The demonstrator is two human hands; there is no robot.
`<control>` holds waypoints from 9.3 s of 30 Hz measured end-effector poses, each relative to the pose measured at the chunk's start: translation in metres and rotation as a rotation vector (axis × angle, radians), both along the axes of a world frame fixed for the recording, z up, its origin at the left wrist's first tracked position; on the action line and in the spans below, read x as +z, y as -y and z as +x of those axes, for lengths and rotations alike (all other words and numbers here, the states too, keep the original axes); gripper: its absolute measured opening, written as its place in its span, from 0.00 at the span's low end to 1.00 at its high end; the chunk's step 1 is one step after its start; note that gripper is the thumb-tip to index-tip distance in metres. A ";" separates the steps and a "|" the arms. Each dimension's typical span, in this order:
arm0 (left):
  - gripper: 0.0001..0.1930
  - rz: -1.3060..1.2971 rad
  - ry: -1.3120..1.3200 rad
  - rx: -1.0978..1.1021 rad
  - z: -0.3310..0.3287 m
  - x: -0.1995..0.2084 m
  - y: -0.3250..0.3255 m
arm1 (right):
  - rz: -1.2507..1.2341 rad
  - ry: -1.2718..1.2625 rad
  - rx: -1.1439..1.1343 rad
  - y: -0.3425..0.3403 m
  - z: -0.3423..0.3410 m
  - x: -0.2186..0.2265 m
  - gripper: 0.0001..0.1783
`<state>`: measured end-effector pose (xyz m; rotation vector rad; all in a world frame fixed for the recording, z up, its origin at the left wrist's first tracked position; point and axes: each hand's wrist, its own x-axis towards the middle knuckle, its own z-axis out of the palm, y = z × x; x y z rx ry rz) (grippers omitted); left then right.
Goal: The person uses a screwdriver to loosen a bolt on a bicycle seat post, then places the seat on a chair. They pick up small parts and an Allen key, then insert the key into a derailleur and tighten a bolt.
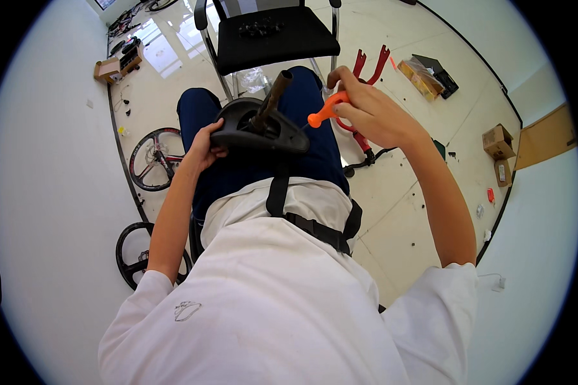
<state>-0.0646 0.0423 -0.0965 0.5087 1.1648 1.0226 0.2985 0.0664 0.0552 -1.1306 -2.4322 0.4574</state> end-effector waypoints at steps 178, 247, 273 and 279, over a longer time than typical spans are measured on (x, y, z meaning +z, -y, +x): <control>0.19 0.406 -0.338 0.201 -0.040 -0.035 -0.348 | 0.056 -0.149 -0.349 -0.468 -0.243 -0.206 0.26; 0.13 0.132 -0.315 0.337 -0.034 -0.034 -0.436 | -0.260 -0.106 -0.292 -0.479 -0.230 -0.171 0.30; 0.28 0.540 -1.469 -0.045 -0.035 -0.065 -0.471 | -0.232 -0.009 -0.620 -0.484 -0.216 -0.172 0.28; 0.17 0.589 -1.524 -0.069 -0.025 -0.065 -0.469 | -0.345 -0.032 -0.561 -0.487 -0.211 -0.168 0.25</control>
